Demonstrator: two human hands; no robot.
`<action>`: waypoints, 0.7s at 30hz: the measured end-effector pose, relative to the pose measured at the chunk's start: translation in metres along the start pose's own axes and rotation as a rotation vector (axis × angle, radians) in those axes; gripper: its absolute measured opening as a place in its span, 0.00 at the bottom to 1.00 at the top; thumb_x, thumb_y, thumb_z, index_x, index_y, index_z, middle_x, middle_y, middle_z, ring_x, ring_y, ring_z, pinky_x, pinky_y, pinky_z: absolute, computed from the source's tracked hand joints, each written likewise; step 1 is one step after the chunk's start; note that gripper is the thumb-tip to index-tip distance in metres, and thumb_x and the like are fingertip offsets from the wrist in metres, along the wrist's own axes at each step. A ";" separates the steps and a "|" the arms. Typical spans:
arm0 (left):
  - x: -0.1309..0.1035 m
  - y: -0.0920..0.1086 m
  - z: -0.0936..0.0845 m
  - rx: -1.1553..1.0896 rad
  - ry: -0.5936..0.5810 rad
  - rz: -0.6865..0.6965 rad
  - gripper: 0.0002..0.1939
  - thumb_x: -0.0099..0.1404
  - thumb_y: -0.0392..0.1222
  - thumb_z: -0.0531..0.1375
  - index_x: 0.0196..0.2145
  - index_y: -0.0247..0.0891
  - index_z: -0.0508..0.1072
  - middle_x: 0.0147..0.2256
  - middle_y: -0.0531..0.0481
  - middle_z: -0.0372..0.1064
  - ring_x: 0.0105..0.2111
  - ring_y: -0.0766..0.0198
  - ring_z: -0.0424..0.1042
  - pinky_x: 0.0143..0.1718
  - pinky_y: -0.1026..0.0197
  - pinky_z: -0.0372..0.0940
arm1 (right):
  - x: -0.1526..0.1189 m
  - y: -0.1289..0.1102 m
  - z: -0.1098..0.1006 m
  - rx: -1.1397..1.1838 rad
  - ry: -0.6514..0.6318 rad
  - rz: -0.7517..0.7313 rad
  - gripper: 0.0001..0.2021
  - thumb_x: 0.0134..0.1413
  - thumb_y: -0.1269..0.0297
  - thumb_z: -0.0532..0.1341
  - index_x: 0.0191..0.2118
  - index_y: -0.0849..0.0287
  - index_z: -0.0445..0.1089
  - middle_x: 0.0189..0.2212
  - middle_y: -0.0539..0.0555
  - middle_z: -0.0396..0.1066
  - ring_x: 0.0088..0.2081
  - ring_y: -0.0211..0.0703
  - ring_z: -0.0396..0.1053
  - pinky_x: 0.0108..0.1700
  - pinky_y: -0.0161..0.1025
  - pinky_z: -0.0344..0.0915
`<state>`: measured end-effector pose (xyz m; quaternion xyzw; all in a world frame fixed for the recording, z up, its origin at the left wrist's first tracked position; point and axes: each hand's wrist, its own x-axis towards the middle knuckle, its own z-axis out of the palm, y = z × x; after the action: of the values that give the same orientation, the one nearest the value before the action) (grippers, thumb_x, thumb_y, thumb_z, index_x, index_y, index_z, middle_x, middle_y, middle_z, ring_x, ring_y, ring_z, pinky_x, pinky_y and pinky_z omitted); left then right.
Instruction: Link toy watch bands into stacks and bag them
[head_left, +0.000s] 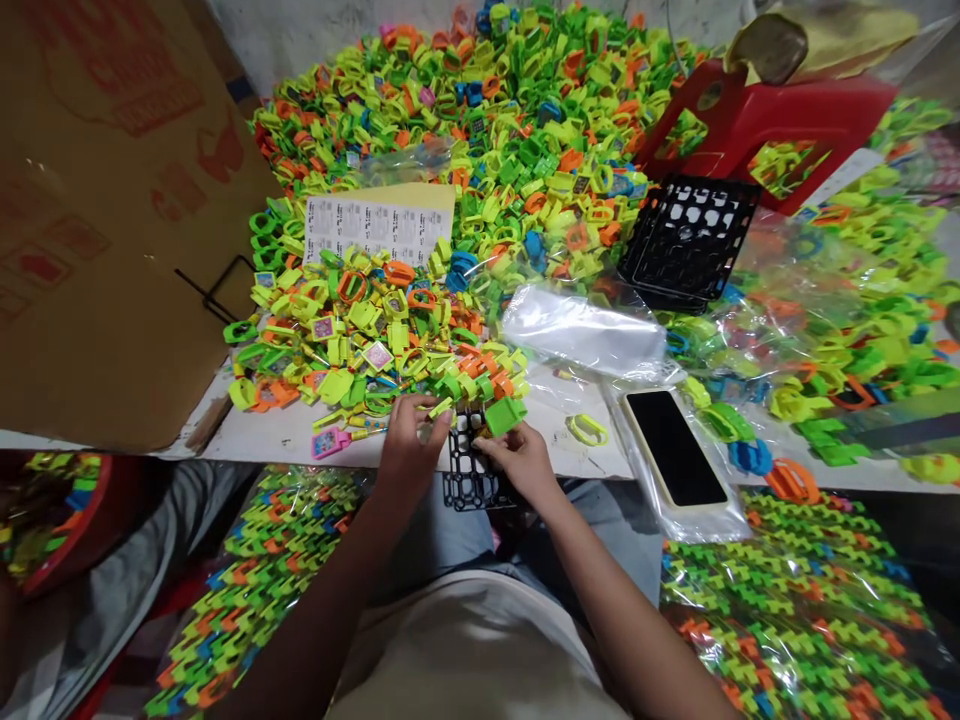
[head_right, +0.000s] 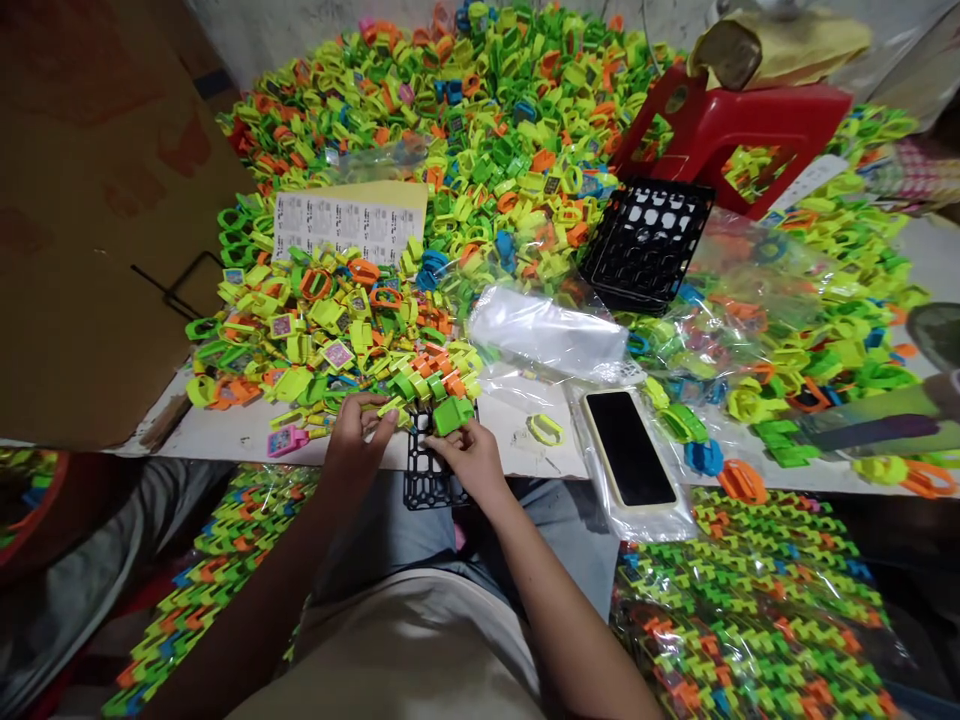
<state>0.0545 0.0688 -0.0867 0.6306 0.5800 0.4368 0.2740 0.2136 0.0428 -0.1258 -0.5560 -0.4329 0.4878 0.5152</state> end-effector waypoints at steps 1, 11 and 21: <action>0.001 -0.001 0.001 -0.015 0.012 -0.021 0.13 0.59 0.48 0.57 0.38 0.38 0.65 0.40 0.46 0.64 0.36 0.63 0.71 0.41 0.57 0.69 | 0.001 -0.001 0.000 -0.036 0.029 -0.021 0.17 0.37 0.51 0.68 0.26 0.58 0.66 0.20 0.47 0.66 0.22 0.37 0.63 0.27 0.36 0.63; 0.010 0.007 -0.003 0.036 -0.116 -0.014 0.10 0.59 0.49 0.57 0.35 0.40 0.66 0.37 0.50 0.65 0.34 0.64 0.70 0.40 0.59 0.68 | 0.011 0.001 0.002 -0.339 0.010 -0.183 0.08 0.50 0.59 0.62 0.33 0.57 0.75 0.34 0.56 0.77 0.38 0.49 0.74 0.43 0.44 0.68; 0.010 0.005 0.000 0.041 -0.125 0.002 0.10 0.62 0.49 0.56 0.36 0.39 0.65 0.37 0.50 0.65 0.34 0.65 0.70 0.39 0.60 0.67 | 0.019 -0.020 0.013 -0.983 -0.184 -0.219 0.10 0.53 0.75 0.56 0.40 0.64 0.72 0.39 0.61 0.75 0.41 0.47 0.72 0.42 0.37 0.65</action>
<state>0.0567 0.0777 -0.0804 0.6626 0.5701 0.3848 0.2965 0.2039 0.0654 -0.1081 -0.6387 -0.7104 0.2168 0.2007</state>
